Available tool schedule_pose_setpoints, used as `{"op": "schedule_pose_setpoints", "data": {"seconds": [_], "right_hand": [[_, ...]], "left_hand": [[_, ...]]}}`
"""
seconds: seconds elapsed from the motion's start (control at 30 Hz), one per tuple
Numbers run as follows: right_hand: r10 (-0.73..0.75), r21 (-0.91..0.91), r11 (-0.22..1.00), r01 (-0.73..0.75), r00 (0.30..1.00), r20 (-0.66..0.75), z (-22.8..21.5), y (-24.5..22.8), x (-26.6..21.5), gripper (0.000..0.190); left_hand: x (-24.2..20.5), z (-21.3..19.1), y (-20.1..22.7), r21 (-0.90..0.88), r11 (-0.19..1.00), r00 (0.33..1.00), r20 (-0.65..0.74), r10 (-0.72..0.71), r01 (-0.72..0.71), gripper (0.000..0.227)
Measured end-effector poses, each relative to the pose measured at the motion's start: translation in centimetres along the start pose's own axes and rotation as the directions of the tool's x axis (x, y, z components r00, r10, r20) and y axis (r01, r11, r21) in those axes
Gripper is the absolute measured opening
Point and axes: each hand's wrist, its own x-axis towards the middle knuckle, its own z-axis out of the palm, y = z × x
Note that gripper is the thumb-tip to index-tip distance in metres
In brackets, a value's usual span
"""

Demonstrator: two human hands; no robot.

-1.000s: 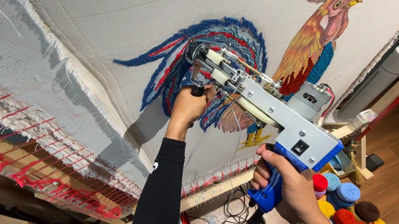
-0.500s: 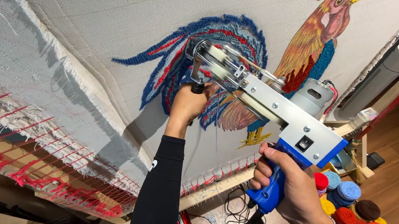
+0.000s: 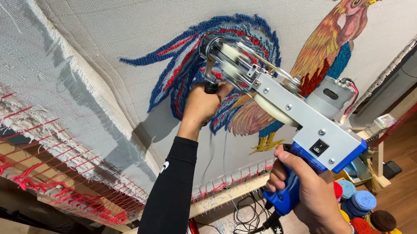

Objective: The person uses an electric tufting gun to punch blue and red yarn into a stretched canvas, filling in the tail feathers of a rooster design. They occasionally pause to pull and adjust loose yarn strands by hand before resuming tufting.

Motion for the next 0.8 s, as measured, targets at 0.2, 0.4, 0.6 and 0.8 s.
{"op": "schedule_pose_setpoints", "data": {"seconds": [0.2,0.4,0.6,0.8], "right_hand": [[-0.062,-0.077,0.995,0.063,0.998,0.008,-0.3,-0.3,0.1,0.022],[-0.087,-0.083,0.993,0.089,0.996,0.03,-1.1,-0.9,-0.3,0.028],[-0.063,-0.039,0.997,0.065,0.996,0.057,-5.3,-1.0,-1.1,0.036],[-0.101,-0.072,0.993,0.098,0.994,-0.037,-10.1,-0.7,-2.7,0.029]], "left_hand": [[2.3,1.9,-3.0,-0.179,0.918,0.931,-0.154,0.33,-0.355,0.031],[0.7,1.7,-0.8,-0.187,0.972,0.99,-0.053,0.132,-0.139,0.04],[-0.4,3.4,-1.4,-0.524,0.81,0.911,0.139,0.387,-0.264,0.059],[-2.8,7.3,-1.2,-0.543,0.827,0.92,0.233,0.314,-0.145,0.052]]}}
